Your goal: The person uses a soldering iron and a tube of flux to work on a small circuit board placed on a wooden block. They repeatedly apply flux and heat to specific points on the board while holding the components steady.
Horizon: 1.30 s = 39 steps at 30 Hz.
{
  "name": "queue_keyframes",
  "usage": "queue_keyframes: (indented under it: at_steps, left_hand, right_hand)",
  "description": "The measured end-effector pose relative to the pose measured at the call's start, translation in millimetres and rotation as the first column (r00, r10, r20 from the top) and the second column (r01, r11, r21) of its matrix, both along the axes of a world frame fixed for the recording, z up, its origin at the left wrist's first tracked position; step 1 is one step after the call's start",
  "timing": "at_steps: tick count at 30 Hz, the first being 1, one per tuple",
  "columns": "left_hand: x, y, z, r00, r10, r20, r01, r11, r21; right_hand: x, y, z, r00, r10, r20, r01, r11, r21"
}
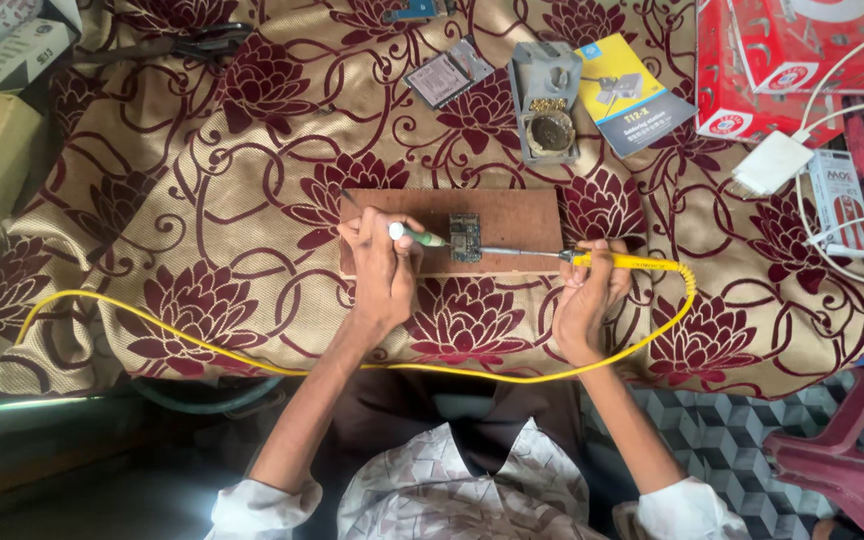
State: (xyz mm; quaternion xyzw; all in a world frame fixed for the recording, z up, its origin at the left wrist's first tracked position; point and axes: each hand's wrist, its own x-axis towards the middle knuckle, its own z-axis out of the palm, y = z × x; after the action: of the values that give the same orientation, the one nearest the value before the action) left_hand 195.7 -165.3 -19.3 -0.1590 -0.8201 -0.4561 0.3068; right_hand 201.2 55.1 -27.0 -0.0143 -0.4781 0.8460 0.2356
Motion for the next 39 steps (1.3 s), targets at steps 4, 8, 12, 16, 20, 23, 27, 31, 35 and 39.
queue_keyframes:
  at_steps: [4, 8, 12, 16, 20, 23, 27, 31, 35, 39]
  left_hand:
    - [0, 1, 2, 1.0, -0.017, 0.019, 0.017, 1.0, 0.001]
    - [-3, -2, 2, 1.0, -0.021, 0.017, 0.021, 1.0, 0.0]
    - [-4, -4, 1, 0.999, -0.024, 0.034, 0.024, 1.0, -0.009]
    - [-4, -8, -2, 1.0, -0.006, 0.017, 0.007, 1.0, -0.014]
    - [-2, -13, -3, 0.999, 0.016, 0.033, -0.016, 1.0, -0.001]
    - [2, -16, -3, 0.999, 0.003, 0.05, -0.003, 1.0, 0.004]
    - [9, -16, 0, 0.999, 0.012, 0.043, -0.013, 1.0, 0.007]
    - [15, -14, 4, 0.996, -0.012, 0.091, 0.007, 0.999, 0.048]
    - [19, -11, 4, 1.0, 0.01, 0.02, -0.01, 1.0, 0.023]
    - [21, -7, 6, 0.997, 0.04, -0.062, -0.037, 0.998, 0.043]
  right_hand:
    - [-2, 0, 1, 0.999, 0.031, -0.043, -0.03, 0.999, 0.018]
    - [-4, -2, 1, 1.0, 0.005, -0.01, -0.004, 1.0, 0.026]
    - [1, -5, -2, 0.999, -0.034, 0.008, 0.034, 0.997, 0.064]
    - [8, -10, -9, 0.978, -0.196, -0.069, 0.206, 0.867, 0.454]
    - [10, -8, -10, 0.956, -0.156, -0.249, 0.286, 0.695, 0.66]
    - [10, -7, -5, 0.959, -0.099, -0.265, 0.27, 0.606, 0.749]
    - [9, -10, 11, 0.971, -0.107, -0.214, 0.239, 0.465, 0.852]
    - [9, -17, 31, 0.983, -0.052, -0.175, 0.179, 0.479, 0.86]
    - [12, -22, 47, 0.989, 0.04, -0.141, 0.108, 0.451, 0.886]
    - [14, -23, 53, 0.997, 0.016, -0.075, 0.06, 0.45, 0.891]
